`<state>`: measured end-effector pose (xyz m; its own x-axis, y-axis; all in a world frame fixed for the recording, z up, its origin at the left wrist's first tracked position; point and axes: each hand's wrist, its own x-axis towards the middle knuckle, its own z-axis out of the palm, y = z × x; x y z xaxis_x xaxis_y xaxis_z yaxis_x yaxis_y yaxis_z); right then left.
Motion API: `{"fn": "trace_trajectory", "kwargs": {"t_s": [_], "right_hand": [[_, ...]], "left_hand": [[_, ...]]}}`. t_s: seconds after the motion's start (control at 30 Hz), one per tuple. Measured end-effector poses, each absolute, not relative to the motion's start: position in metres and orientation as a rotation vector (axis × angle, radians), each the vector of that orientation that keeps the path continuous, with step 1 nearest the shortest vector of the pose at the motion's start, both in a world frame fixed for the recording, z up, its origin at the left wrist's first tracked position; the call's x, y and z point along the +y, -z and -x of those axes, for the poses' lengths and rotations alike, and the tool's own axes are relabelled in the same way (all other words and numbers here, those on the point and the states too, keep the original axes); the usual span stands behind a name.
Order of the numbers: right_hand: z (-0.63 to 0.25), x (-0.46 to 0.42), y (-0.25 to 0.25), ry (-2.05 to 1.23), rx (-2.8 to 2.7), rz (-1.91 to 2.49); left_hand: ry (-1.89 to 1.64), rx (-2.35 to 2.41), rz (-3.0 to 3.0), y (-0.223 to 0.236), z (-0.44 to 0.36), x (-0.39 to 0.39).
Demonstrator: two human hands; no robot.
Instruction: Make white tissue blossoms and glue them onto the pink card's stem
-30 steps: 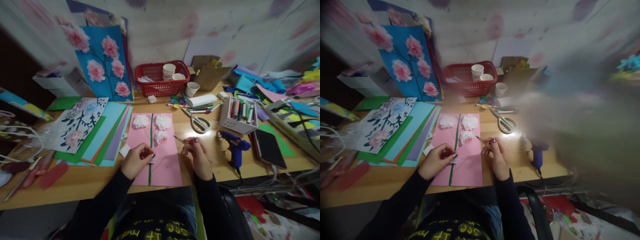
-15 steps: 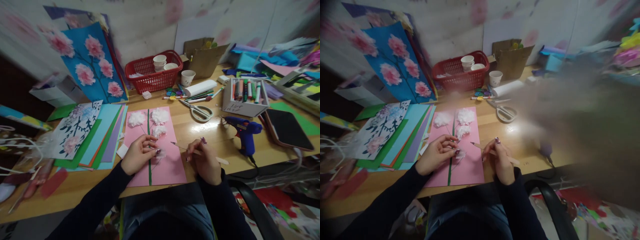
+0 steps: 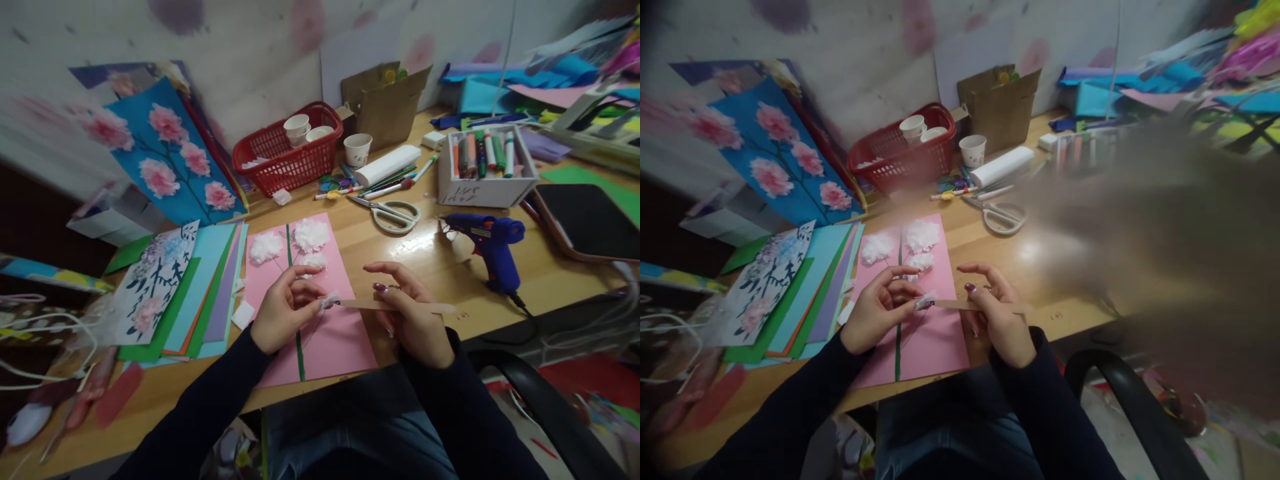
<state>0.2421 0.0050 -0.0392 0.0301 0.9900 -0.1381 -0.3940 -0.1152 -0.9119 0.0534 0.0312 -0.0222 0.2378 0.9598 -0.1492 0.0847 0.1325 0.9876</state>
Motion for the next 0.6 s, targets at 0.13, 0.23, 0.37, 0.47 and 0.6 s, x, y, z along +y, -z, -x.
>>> {"fn": "trace_trajectory", "kwargs": {"t_s": [0.13, 0.23, 0.37, 0.47, 0.6], "right_hand": [[-0.2426, 0.0056, 0.0396, -1.405, -0.803, 1.009], [-0.2407, 0.0055, 0.0384, -1.393, -0.808, 1.018], [-0.2386, 0.0055, 0.0394, -1.384, -0.828, 1.018], [-0.2396, 0.0065, 0.0433, -1.341, -0.796, 1.016], [-0.2415, 0.0073, 0.0452, -1.257, -0.711, 1.032]], "left_hand": [[-0.87, 1.101, -1.219, 0.0231, -0.0485, 0.0292], [-0.893, 1.06, -1.163, 0.0264, -0.0451, 0.0286], [-0.901, 1.075, -1.109, 0.0298, -0.0449, 0.0291], [-0.931, 1.106, -1.1, 0.0293, -0.0449, 0.0303], [-0.951, 1.021, -1.12, 0.0279, -0.0425, 0.0319]]}}
